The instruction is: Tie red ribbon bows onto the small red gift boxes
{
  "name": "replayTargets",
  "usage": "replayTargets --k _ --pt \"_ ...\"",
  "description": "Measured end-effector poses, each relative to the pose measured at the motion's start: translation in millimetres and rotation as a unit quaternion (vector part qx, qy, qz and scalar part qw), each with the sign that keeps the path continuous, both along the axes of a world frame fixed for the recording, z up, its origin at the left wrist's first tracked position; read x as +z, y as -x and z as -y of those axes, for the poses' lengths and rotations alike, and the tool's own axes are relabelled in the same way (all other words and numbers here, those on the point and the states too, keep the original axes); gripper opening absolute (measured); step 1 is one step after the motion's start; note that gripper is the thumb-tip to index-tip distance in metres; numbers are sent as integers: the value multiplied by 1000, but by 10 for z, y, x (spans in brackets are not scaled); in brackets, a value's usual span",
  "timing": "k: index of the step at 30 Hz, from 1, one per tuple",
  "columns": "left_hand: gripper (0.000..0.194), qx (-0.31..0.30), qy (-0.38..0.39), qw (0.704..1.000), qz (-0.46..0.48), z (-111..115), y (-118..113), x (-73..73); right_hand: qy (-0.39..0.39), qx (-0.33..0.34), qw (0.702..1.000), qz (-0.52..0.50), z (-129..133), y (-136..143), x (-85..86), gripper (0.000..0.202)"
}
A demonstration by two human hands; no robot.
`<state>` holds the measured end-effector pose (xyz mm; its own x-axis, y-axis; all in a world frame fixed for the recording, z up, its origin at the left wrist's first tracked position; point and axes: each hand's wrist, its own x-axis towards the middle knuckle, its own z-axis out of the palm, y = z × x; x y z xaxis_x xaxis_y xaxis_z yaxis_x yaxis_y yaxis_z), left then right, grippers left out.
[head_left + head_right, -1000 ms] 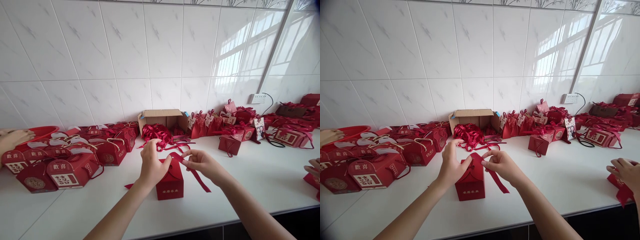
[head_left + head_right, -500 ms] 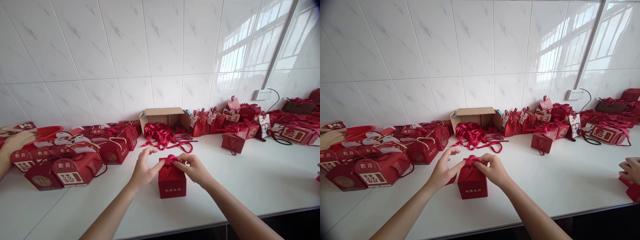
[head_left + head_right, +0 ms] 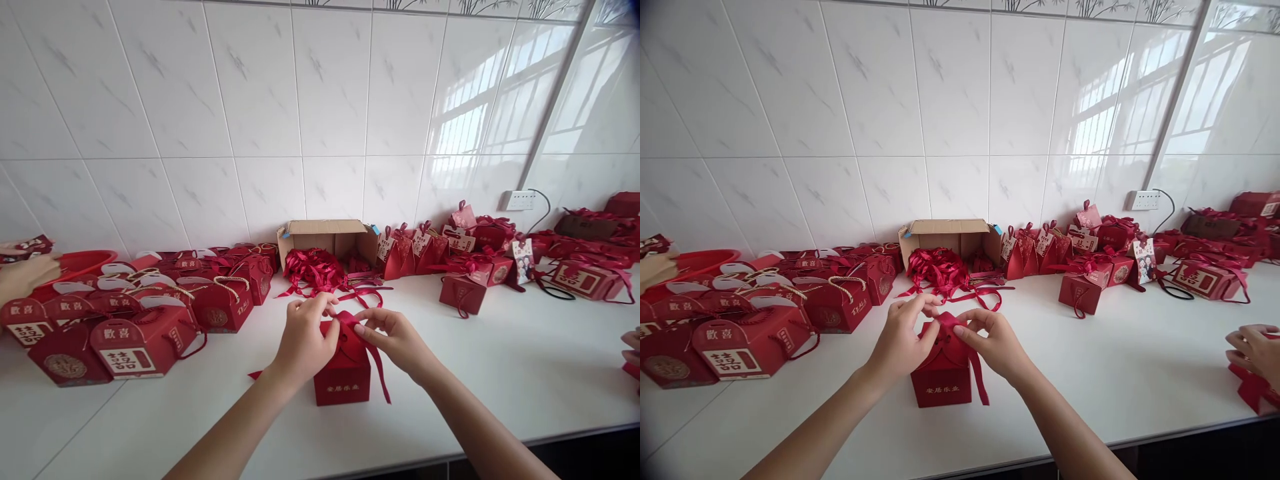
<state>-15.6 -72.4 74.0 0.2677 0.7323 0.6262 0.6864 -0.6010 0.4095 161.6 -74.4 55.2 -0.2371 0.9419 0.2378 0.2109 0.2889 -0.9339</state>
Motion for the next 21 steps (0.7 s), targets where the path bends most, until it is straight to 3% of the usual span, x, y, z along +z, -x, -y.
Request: replayTargets --k 5,9,11,13,15,21 --pt "34 2 5 999 40 29 -3 22 -22 12 1000 6 -33 134 -47 26" --pt "41 -78 145 983 82 52 212 88 -58 -3 998 -36 -48 246 -113 24" --pt "30 -72 218 966 119 35 342 78 -64 10 997 -45 -43 253 -138 22" --pt "19 -24 274 948 160 7 425 20 -46 41 997 -51 -37 239 -148 23" --pt "25 6 330 926 185 -21 450 -72 -19 74 995 -66 -35 223 -147 26" --pt "36 -98 512 819 241 -83 440 -314 56 117 986 -100 -43 229 -122 26"
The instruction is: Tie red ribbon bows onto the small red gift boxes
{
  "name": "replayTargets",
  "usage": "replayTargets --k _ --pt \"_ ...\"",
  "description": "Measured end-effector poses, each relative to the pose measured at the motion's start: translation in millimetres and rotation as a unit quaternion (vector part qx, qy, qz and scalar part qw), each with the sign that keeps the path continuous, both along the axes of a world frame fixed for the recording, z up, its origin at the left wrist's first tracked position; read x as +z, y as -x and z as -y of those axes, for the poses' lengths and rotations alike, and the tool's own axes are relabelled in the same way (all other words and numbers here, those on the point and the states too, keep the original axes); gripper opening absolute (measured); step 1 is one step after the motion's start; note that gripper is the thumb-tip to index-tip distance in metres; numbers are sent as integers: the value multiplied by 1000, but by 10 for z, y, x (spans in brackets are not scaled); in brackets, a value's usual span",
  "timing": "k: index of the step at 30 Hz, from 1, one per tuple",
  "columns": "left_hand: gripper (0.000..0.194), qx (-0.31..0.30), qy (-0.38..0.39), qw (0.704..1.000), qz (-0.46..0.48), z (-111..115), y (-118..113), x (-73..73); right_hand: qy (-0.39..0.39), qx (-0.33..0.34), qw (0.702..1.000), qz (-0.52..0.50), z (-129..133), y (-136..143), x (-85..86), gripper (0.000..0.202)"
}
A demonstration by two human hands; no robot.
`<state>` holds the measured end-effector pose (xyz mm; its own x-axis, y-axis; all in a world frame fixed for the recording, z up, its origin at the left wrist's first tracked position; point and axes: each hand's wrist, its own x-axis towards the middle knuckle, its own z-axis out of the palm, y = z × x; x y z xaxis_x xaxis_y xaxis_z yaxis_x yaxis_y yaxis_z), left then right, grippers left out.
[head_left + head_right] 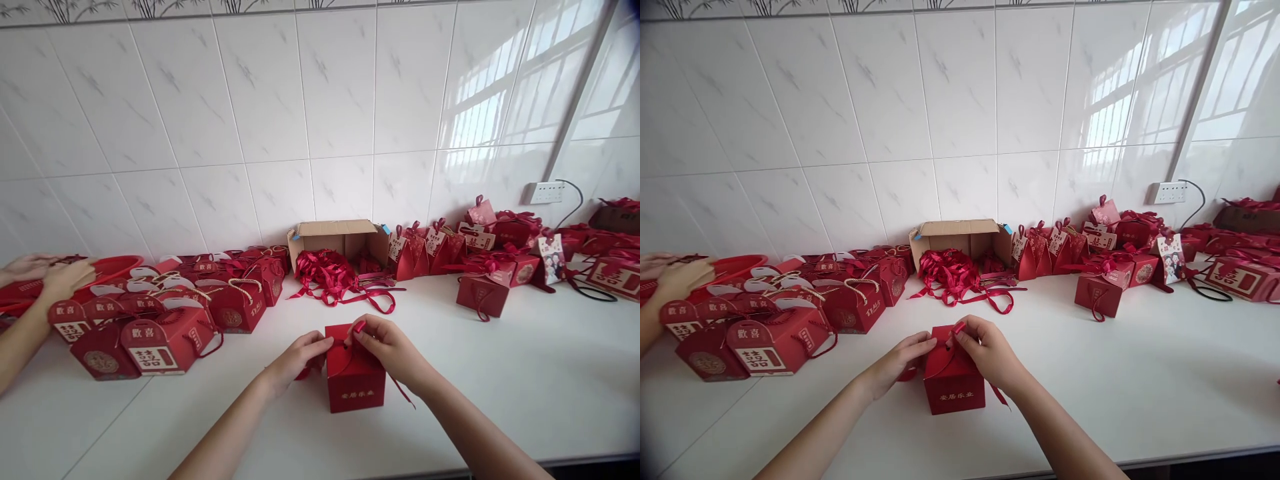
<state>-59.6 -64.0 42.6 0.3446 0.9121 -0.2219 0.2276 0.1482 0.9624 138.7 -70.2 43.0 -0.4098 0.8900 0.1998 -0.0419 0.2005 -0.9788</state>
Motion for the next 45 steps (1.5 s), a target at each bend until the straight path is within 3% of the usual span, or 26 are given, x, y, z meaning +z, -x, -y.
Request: replayTargets --k 5,11,14,18,22,26,30,34,38,45 --pt "41 1 -24 999 28 34 78 34 48 -55 997 21 17 81 34 25" --pt "35 -27 -91 995 35 235 49 382 -33 -174 980 89 20 198 33 13" --pt "33 -49 -134 989 26 254 -42 586 -72 -161 978 108 48 198 34 18" --pt "35 -91 -208 974 23 111 -255 828 -169 -106 971 128 95 159 30 20" --pt "37 -124 -254 959 -26 -103 -464 943 -149 -135 973 117 82 159 0 30" --pt "42 -15 -289 955 -63 -166 -416 777 -85 -133 985 68 36 170 -15 34" --pt "31 -7 -313 943 -114 -86 -225 447 -70 -120 989 49 8 168 -40 32" --pt "17 41 -323 941 -96 -35 -168 219 -77 -157 985 10 6 199 -98 21" --pt "17 55 -323 944 -35 -12 -193 133 -44 -168 982 -77 14 239 -126 28" --pt "16 68 -274 959 40 18 -254 76 -66 -177 981 -49 21 268 -124 23"
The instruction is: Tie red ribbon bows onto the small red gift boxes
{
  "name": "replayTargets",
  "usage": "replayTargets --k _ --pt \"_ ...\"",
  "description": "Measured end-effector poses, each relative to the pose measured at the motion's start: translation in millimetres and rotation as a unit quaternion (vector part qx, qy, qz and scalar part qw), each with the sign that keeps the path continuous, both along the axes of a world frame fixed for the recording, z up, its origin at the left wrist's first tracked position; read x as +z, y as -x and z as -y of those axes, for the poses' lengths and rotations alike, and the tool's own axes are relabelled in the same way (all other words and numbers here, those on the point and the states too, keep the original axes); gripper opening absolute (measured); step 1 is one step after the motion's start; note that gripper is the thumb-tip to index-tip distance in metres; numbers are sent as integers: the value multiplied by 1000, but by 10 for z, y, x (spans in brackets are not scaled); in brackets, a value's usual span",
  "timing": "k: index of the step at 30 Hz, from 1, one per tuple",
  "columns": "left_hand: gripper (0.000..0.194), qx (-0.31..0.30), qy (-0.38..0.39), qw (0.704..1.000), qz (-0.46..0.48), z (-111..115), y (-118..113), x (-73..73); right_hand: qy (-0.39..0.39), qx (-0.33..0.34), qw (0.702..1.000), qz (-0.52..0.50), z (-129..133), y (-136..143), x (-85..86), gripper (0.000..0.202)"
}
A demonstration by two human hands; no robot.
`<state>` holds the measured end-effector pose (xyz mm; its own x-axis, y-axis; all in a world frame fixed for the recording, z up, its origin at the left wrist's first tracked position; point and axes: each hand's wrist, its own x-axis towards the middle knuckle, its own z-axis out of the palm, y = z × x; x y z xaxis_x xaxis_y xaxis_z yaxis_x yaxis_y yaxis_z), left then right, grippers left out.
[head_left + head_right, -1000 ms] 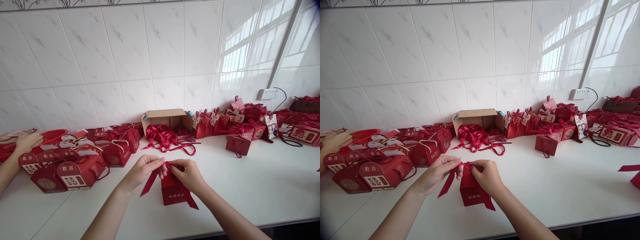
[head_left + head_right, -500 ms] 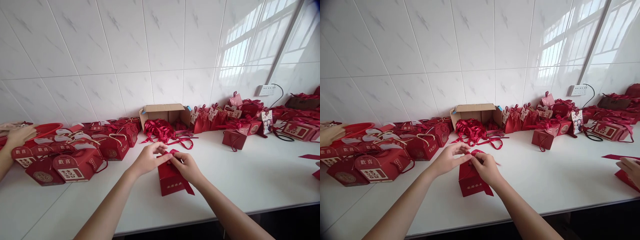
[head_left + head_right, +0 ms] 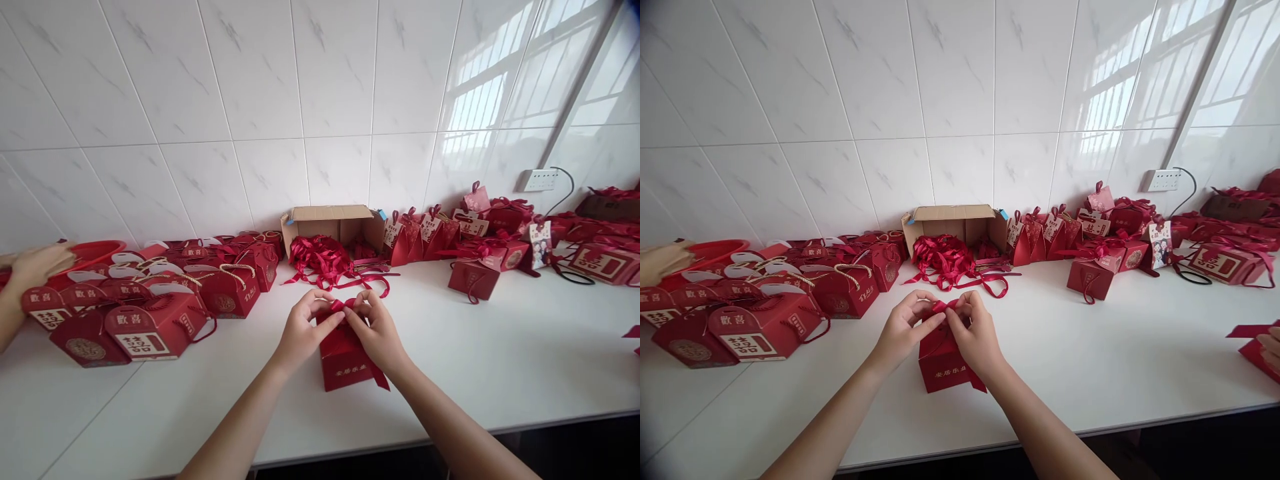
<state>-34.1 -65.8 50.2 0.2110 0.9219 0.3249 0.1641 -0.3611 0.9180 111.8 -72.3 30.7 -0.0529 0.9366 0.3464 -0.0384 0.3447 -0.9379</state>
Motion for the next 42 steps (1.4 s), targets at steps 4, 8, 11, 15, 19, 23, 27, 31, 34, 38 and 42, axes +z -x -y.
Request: replayTargets --k 4,8,11,15,19,23,27,31,34,38,42 --pt "8 23 -15 1000 -6 -38 -7 -59 -55 -52 997 33 4 20 -39 12" --pt "9 28 -25 999 -7 -36 4 -102 -63 -82 993 59 3 18 -39 8" --pt "11 24 -38 999 -14 -21 -1 -117 -68 -101 989 88 5 0 -31 10" --pt "5 58 -78 995 -22 -16 -14 -127 -120 -117 972 164 20 -31 -44 12" --pt "5 52 -77 995 -19 -23 -13 -123 -106 -95 969 199 32 -68 -35 13" --pt "13 25 -19 999 14 -26 -14 -121 -9 -51 988 144 31 -114 23 17" --pt "15 0 8 999 31 -58 -46 -131 72 49 993 76 36 -146 70 26" --pt "15 -6 -4 999 41 -95 -71 -123 94 88 991 24 34 -143 60 26" --pt "10 28 -73 997 -5 -38 -35 -78 100 64 993 -9 34 -120 40 25" --pt "15 26 -107 986 -128 97 21 -6 88 37 995 13 59 -97 37 26" --pt "10 68 -86 984 -141 101 23 9 108 65 992 10 110 -157 76 27"
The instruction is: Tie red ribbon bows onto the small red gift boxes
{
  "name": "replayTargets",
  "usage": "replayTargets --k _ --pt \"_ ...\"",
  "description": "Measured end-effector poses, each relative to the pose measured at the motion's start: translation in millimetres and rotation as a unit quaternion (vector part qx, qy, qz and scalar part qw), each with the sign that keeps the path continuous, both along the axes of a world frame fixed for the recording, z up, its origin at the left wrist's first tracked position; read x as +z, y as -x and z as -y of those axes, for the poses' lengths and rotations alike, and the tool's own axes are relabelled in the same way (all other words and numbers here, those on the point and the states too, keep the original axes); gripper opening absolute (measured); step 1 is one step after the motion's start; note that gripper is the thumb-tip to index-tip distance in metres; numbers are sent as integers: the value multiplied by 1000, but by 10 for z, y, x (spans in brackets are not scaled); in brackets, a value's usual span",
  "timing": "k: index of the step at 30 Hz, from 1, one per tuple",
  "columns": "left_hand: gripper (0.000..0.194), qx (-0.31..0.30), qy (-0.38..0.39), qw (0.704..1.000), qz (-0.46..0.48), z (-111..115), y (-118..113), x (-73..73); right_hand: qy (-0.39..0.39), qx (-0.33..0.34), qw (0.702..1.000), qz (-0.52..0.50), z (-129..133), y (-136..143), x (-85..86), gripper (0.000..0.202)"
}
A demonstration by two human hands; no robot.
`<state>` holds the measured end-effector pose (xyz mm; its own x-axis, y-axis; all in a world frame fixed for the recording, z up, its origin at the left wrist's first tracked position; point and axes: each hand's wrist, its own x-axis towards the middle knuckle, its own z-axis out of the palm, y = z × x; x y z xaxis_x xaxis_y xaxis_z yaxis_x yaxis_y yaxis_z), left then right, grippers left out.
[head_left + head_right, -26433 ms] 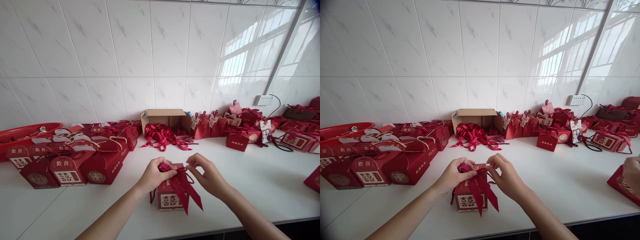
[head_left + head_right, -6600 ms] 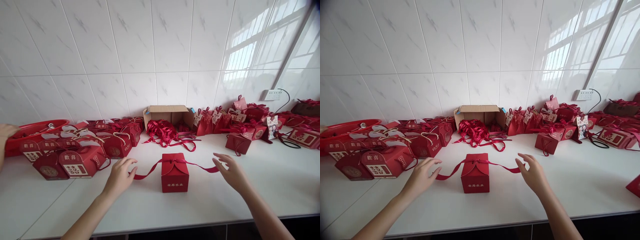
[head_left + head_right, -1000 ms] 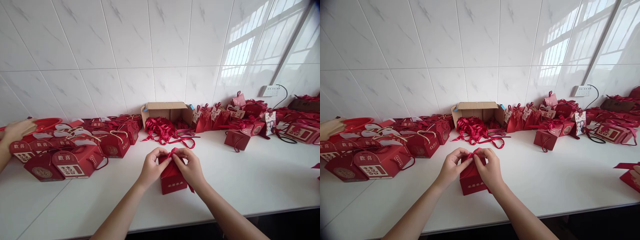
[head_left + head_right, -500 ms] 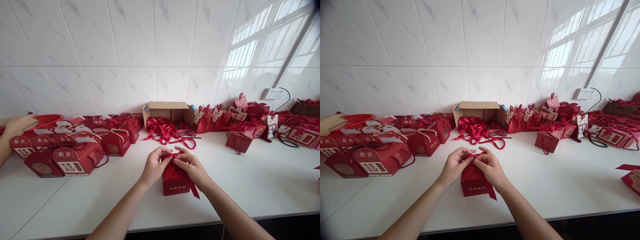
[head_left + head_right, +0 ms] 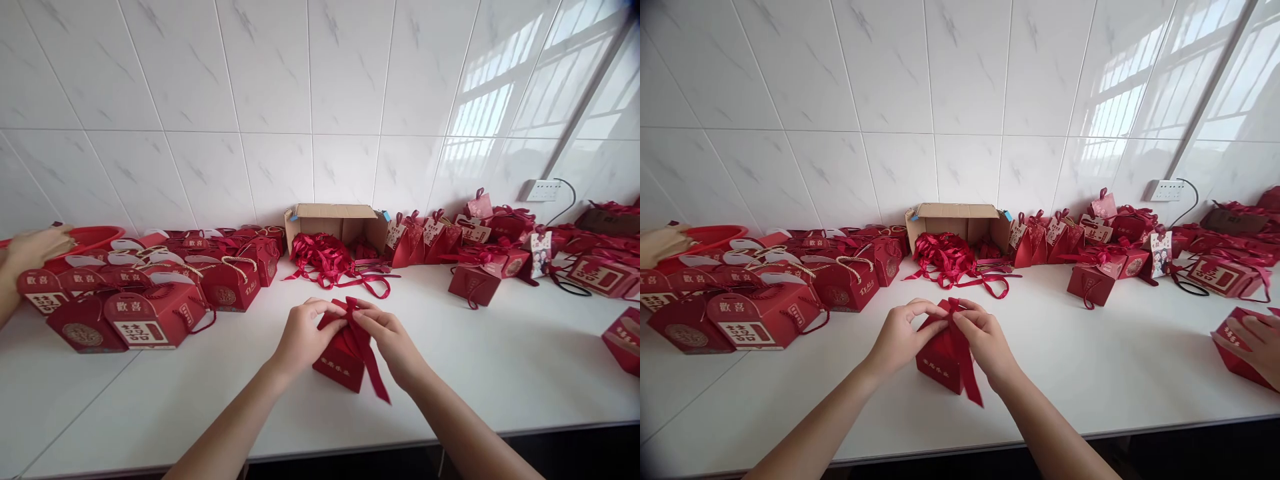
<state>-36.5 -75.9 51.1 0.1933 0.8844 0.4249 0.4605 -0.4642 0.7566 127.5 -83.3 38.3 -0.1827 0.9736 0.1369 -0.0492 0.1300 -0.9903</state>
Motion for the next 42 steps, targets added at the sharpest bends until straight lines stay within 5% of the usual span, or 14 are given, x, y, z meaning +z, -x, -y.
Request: replayTargets --k 4,11,15,18,24,28,35,39,42 --pt "9 -4 14 1000 -2 -39 11 2 -27 -2 994 101 36 -144 86 25" --pt "10 -19 -7 999 -32 14 14 57 -150 -57 944 290 134 -322 253 23" --pt "12 -41 -47 996 -63 13 11 77 -126 9 945 302 155 -366 374 35" --pt "13 -64 -87 990 -90 1 28 90 -158 -6 943 293 37 -350 437 40" --pt "12 -67 -120 979 -148 -16 68 110 -233 80 928 280 -170 -232 435 12" --pt "13 -63 -148 969 -186 -30 89 125 -272 64 915 290 -124 -247 384 18" --pt "12 -44 -223 935 -272 -75 165 201 -368 101 831 404 -102 -350 309 54" --pt "18 -33 -278 894 -351 -124 204 265 -420 110 780 451 -112 -358 266 53" --pt "25 -47 -283 874 -393 -135 200 306 -429 107 773 455 -111 -347 250 53"
